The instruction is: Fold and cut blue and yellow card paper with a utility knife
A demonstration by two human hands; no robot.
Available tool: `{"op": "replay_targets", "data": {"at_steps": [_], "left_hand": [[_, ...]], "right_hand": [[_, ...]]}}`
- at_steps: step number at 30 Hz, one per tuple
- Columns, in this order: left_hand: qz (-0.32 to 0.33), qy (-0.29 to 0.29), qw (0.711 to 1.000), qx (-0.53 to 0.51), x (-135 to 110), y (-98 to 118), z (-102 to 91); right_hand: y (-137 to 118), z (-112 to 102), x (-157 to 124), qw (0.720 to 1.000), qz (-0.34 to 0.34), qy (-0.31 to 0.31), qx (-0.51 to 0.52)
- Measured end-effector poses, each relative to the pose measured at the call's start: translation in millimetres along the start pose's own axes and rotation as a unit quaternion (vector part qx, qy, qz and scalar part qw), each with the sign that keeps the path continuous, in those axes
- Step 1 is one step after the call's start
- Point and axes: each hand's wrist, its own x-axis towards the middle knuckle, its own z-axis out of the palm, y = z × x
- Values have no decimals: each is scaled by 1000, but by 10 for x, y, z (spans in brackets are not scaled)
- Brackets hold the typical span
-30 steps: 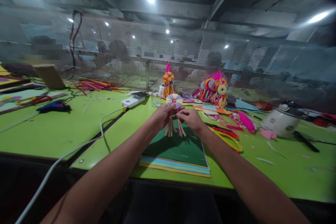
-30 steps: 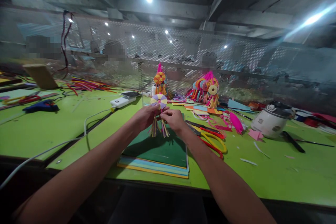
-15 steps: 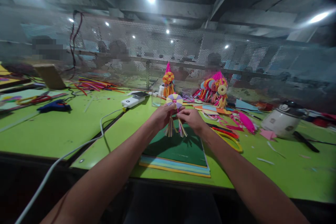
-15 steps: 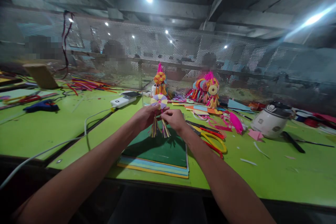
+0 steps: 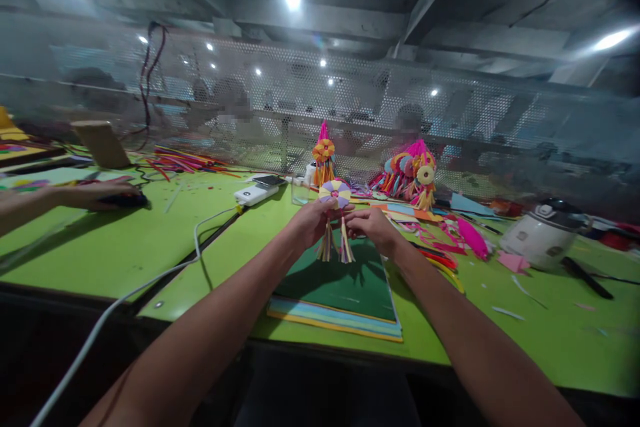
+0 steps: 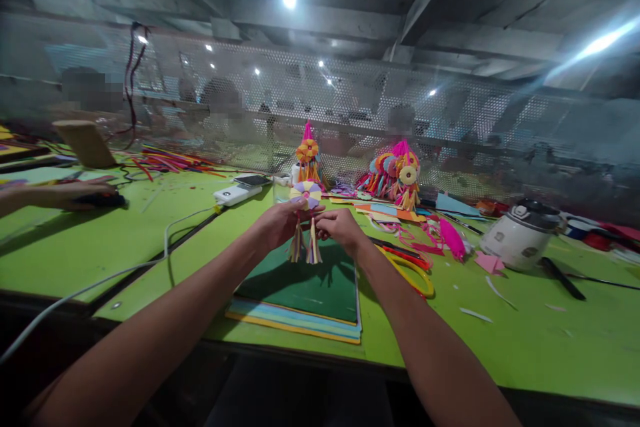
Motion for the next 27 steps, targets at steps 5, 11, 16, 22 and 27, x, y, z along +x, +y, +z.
{"op": "replay_targets", "data": {"at_steps": [5,11,16,22,27], "left_hand": [[-5,6,1000,-2,-5,0,24],[-2,-8,1000,3,4,-7,7],[23,-12,1000,0,19,-17,4],[10,-19,1000,-1,-7,10,39],[-19,-85,996,18,-37,-12,50]], "right_hand": [[32,28,28,999,26,28,2],[4,109,7,998,43,55,6],[-17,71,-10,997,21,64,-27],[-60,-106,44,981,-74,176,-35],[-120,-70,19,989,-70,110,70]]}}
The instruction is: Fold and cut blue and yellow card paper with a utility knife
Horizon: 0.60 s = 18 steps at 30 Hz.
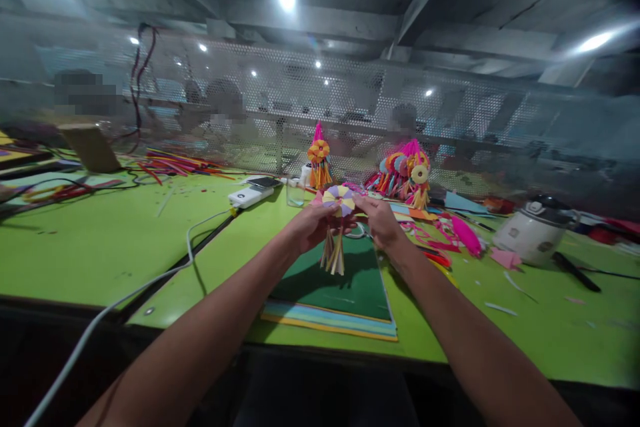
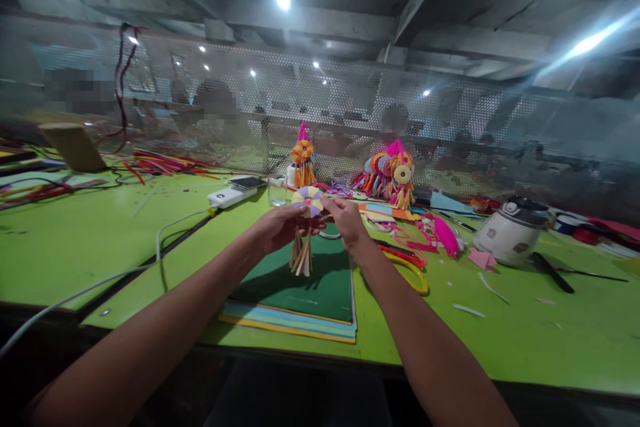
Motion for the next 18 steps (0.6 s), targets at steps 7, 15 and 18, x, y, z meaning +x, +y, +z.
{"op": "replay_targets", "data": {"at_steps": [7,15,18], "left_hand": [[-21,-52,998,16,-17,-26,31],[5,-19,999,31,-23,-45,98],[21,14,999,41,-18,-64,115]], "right_hand": [[26,23,-33,999,9,-22,24],[70,8,-7,999,24,-16,40],[71,29,-4,998,28,-18,46]]}}
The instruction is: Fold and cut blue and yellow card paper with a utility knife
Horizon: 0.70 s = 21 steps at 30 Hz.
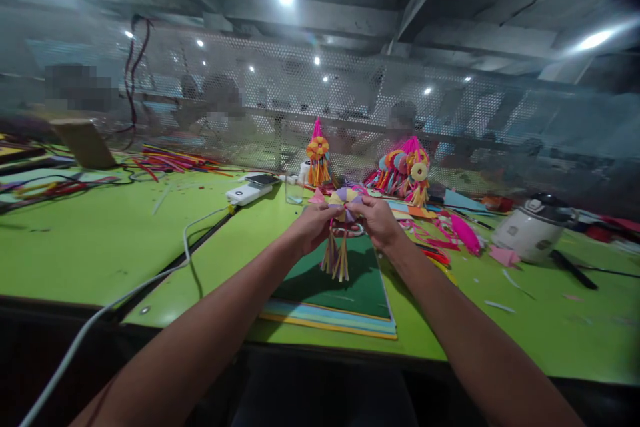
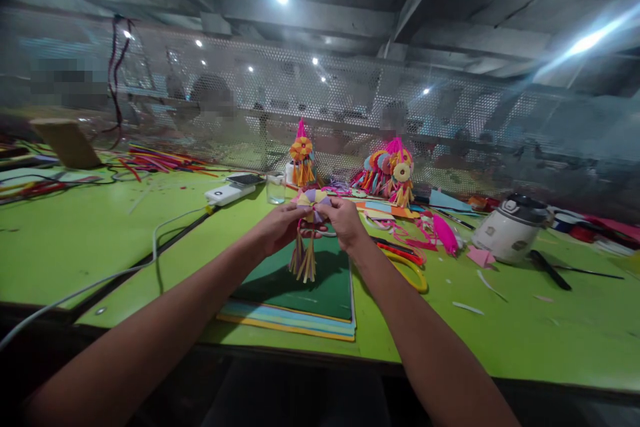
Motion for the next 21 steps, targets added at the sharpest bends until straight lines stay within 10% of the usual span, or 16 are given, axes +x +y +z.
{"op": "replay_targets", "data": {"at_steps": [21], "left_hand": [[2,18,999,27,10,-25,19]], "right_hand": [[-139,-8,-26,995,-30,42,88]]}}
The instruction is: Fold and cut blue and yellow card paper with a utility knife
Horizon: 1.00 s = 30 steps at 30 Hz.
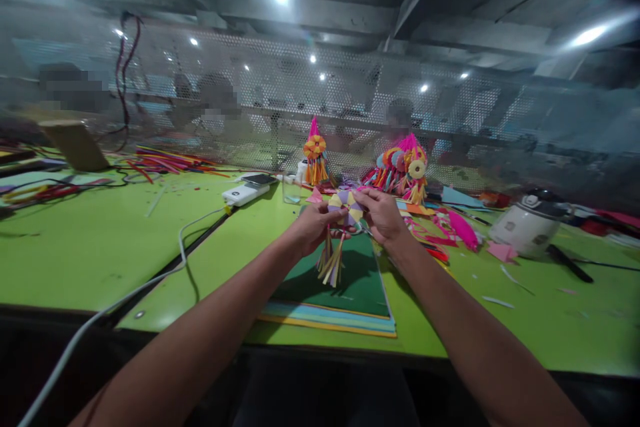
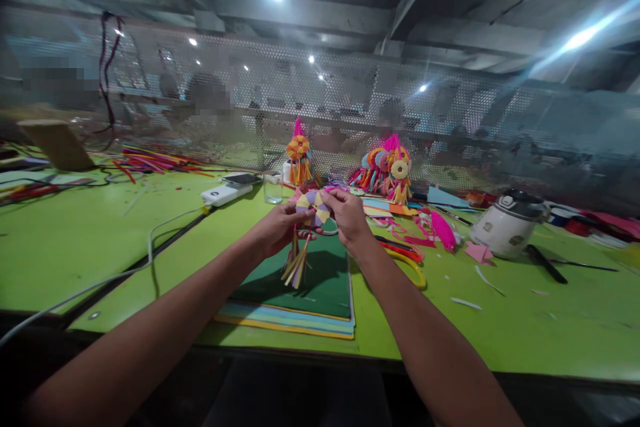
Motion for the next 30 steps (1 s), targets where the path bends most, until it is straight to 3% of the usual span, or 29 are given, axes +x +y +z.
{"op": "replay_targets", "data": {"at_steps": [21,30], "left_hand": [[5,15,1000,-1,-8,-44,39],[-10,8,1000,-3,-10,-31,40]], "right_hand": [[60,-32,42,998,-39,23,-47],[95,-58,62,981,-103,48,-156]]}}
